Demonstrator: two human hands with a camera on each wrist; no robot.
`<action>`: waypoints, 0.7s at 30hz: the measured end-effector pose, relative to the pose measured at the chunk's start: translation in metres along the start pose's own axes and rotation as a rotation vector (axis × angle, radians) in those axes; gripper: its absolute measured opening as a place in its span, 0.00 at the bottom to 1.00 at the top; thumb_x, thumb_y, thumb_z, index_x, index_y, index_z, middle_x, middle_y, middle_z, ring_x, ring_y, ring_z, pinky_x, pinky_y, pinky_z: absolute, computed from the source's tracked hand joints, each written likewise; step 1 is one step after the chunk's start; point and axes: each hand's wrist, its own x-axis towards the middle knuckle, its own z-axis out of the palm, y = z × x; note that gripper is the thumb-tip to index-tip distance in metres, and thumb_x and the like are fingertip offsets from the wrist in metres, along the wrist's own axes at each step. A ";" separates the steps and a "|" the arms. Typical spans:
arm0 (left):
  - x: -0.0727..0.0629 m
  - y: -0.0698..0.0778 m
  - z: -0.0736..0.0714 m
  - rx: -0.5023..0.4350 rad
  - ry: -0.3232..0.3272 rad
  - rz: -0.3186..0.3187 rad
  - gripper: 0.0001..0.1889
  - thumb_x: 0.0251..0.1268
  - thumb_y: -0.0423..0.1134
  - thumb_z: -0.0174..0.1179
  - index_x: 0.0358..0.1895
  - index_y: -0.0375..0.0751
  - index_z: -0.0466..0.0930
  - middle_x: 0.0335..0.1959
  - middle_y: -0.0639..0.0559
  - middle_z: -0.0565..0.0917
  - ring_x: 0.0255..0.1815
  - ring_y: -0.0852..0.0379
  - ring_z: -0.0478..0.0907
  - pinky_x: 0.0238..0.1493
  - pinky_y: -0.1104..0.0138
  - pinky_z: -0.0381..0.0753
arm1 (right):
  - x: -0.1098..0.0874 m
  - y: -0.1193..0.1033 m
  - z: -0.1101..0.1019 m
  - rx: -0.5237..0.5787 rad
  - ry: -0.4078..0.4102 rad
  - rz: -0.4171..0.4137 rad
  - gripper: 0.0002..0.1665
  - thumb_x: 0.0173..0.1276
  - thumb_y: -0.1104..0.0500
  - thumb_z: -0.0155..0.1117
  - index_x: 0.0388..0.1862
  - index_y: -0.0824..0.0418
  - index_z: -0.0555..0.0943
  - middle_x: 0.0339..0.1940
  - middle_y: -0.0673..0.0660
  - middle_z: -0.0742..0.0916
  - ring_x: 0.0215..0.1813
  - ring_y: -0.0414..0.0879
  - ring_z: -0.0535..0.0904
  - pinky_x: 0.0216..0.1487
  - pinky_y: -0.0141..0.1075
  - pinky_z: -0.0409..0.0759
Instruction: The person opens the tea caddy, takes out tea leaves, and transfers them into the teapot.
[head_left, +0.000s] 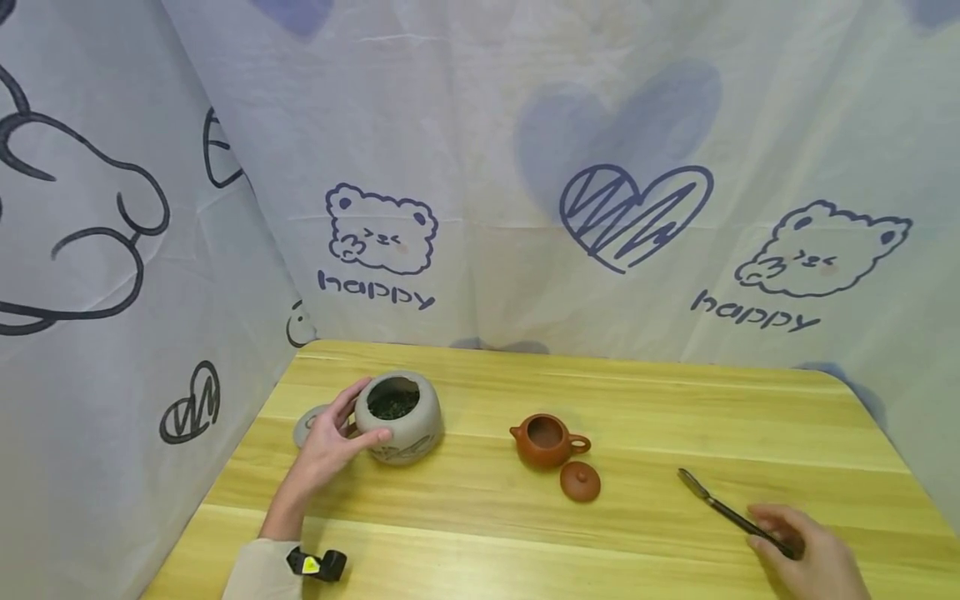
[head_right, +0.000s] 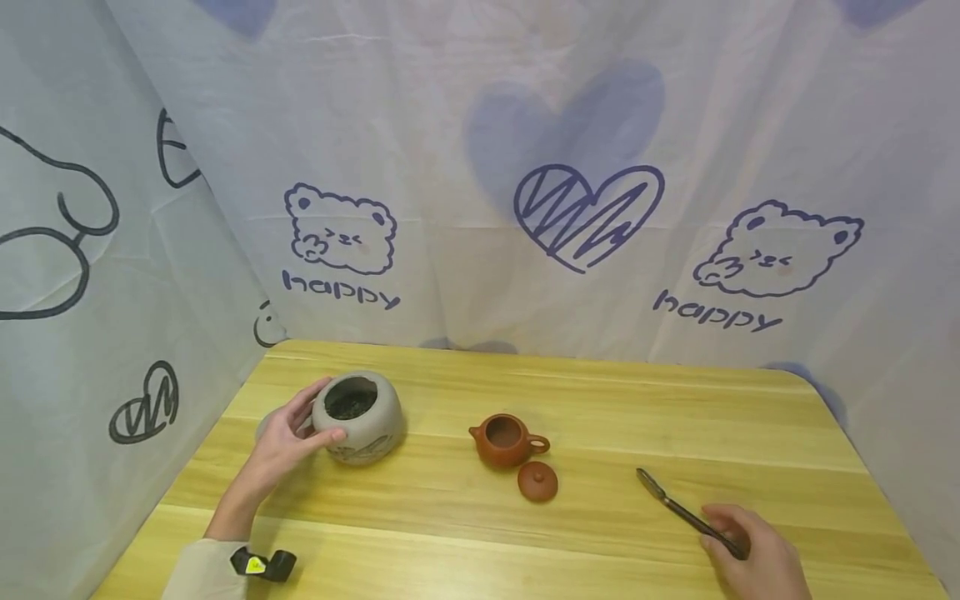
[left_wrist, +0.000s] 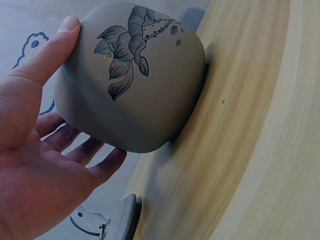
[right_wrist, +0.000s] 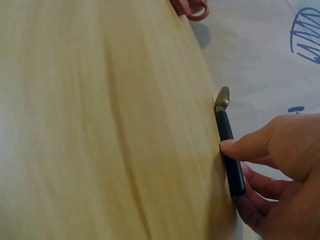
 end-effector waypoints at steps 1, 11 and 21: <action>0.000 0.000 0.000 0.002 0.002 -0.001 0.47 0.62 0.36 0.74 0.81 0.39 0.56 0.81 0.41 0.60 0.81 0.44 0.54 0.74 0.60 0.65 | 0.001 0.001 0.000 -0.002 -0.016 0.011 0.19 0.63 0.61 0.78 0.52 0.64 0.86 0.35 0.51 0.89 0.31 0.27 0.78 0.30 0.29 0.81; -0.002 0.000 0.000 0.020 0.001 -0.010 0.48 0.63 0.37 0.74 0.81 0.37 0.55 0.81 0.41 0.58 0.82 0.43 0.53 0.75 0.53 0.62 | 0.007 0.004 0.001 -0.030 -0.041 0.008 0.11 0.65 0.63 0.74 0.47 0.60 0.87 0.38 0.53 0.90 0.33 0.35 0.83 0.32 0.33 0.84; -0.001 -0.001 0.002 0.014 -0.002 0.002 0.48 0.63 0.36 0.74 0.81 0.37 0.54 0.81 0.41 0.58 0.82 0.43 0.52 0.75 0.54 0.61 | 0.012 -0.007 -0.002 0.191 0.017 0.096 0.16 0.69 0.59 0.74 0.50 0.67 0.86 0.38 0.47 0.88 0.31 0.32 0.84 0.29 0.30 0.85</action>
